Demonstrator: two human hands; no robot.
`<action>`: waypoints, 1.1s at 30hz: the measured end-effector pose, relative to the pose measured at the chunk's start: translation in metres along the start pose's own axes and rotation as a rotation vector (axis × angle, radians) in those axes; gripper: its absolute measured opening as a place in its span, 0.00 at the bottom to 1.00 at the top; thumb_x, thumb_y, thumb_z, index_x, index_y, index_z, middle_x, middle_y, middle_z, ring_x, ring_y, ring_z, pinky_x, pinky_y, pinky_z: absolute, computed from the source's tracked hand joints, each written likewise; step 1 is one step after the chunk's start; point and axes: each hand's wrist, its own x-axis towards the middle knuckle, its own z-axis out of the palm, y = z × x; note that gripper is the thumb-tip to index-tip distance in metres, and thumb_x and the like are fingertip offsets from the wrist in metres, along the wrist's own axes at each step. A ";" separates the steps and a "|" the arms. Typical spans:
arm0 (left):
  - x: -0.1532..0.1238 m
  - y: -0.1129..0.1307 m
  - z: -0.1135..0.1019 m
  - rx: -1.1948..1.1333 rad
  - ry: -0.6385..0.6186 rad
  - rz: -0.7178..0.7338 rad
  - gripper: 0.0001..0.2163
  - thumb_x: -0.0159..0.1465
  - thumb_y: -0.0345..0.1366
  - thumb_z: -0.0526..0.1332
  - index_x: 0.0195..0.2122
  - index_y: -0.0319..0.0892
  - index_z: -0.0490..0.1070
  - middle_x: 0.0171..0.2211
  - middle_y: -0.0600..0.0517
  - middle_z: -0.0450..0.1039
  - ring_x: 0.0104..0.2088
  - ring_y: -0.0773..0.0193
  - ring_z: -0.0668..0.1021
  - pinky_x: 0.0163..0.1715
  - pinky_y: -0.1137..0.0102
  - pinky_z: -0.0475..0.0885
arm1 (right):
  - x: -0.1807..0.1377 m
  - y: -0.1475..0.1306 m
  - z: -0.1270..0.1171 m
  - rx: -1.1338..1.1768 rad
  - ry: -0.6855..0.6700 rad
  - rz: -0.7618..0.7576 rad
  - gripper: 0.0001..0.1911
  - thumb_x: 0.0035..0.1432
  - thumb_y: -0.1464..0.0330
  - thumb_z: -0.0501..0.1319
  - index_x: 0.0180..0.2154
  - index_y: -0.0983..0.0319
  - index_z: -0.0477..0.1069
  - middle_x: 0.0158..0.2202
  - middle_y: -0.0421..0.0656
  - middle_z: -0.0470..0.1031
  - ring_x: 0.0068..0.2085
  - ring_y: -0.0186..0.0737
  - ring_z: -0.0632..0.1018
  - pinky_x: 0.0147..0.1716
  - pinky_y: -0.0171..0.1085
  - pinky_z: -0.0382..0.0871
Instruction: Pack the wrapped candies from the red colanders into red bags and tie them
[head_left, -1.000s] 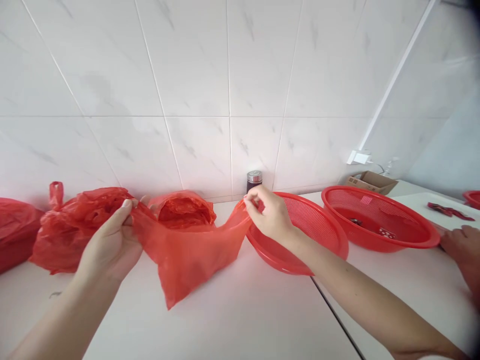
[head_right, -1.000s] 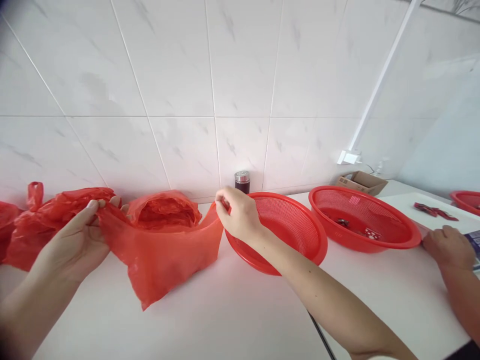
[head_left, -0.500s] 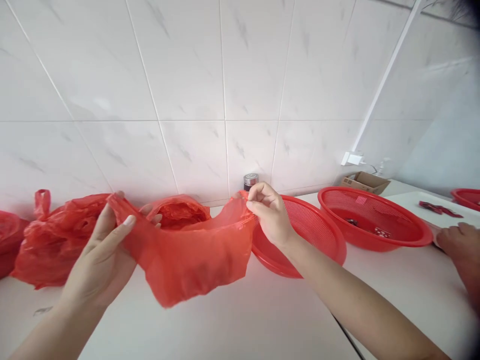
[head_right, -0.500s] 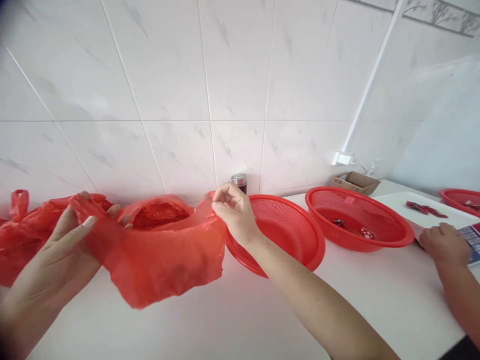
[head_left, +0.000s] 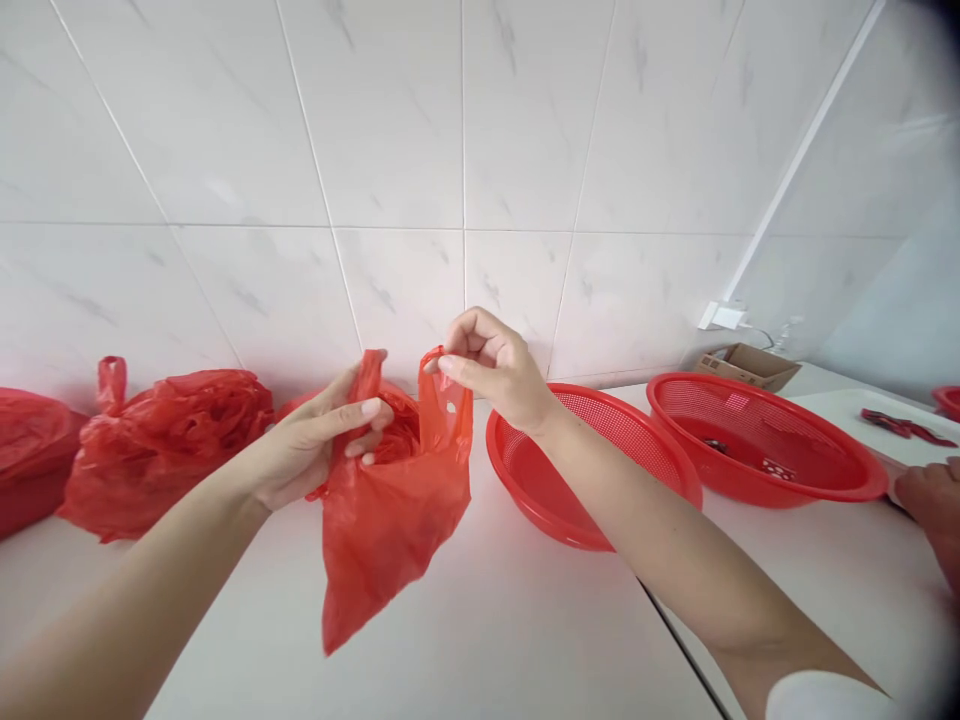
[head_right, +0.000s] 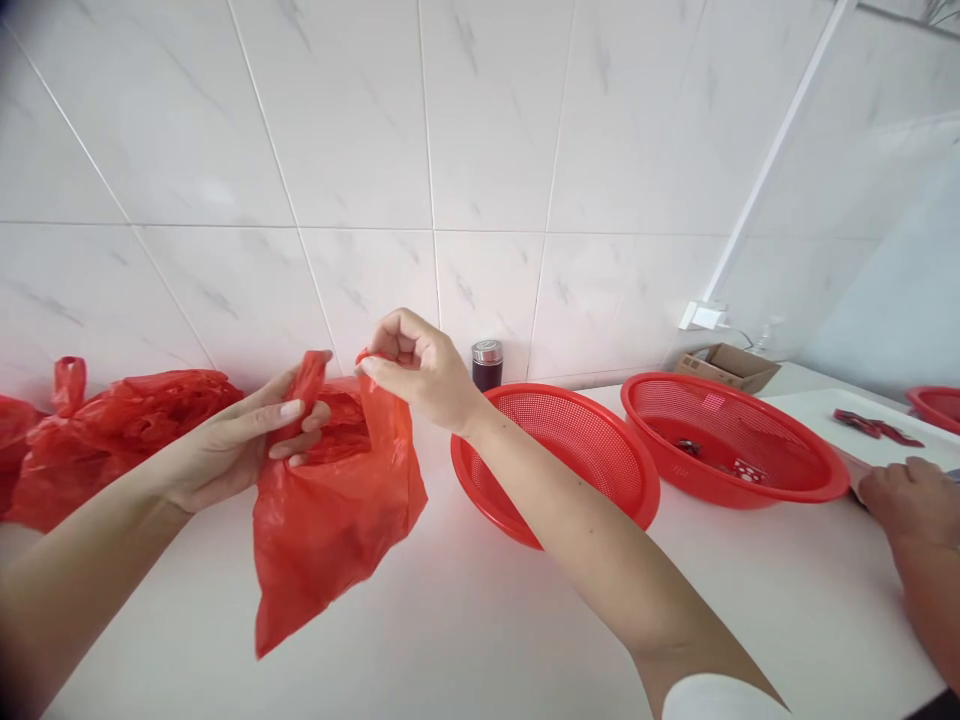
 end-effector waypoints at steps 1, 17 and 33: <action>0.001 0.002 0.003 0.042 -0.065 -0.025 0.22 0.57 0.40 0.67 0.52 0.53 0.66 0.26 0.58 0.62 0.21 0.73 0.60 0.22 0.75 0.66 | 0.003 0.000 0.003 0.014 -0.057 0.022 0.07 0.56 0.69 0.62 0.32 0.59 0.62 0.27 0.35 0.67 0.34 0.32 0.75 0.33 0.33 0.69; 0.002 -0.021 0.019 0.213 0.036 -0.220 0.19 0.62 0.53 0.55 0.38 0.44 0.75 0.16 0.61 0.45 0.17 0.70 0.52 0.18 0.75 0.56 | -0.019 0.027 0.004 -0.138 -0.271 0.335 0.14 0.54 0.58 0.65 0.34 0.61 0.67 0.32 0.39 0.73 0.31 0.34 0.76 0.33 0.38 0.73; -0.010 -0.022 0.015 0.834 -0.044 0.056 0.13 0.51 0.24 0.55 0.30 0.47 0.75 0.24 0.55 0.73 0.25 0.63 0.74 0.24 0.72 0.67 | -0.054 0.058 0.043 0.034 -0.100 0.373 0.13 0.66 0.59 0.52 0.42 0.57 0.71 0.39 0.40 0.74 0.44 0.37 0.75 0.47 0.38 0.68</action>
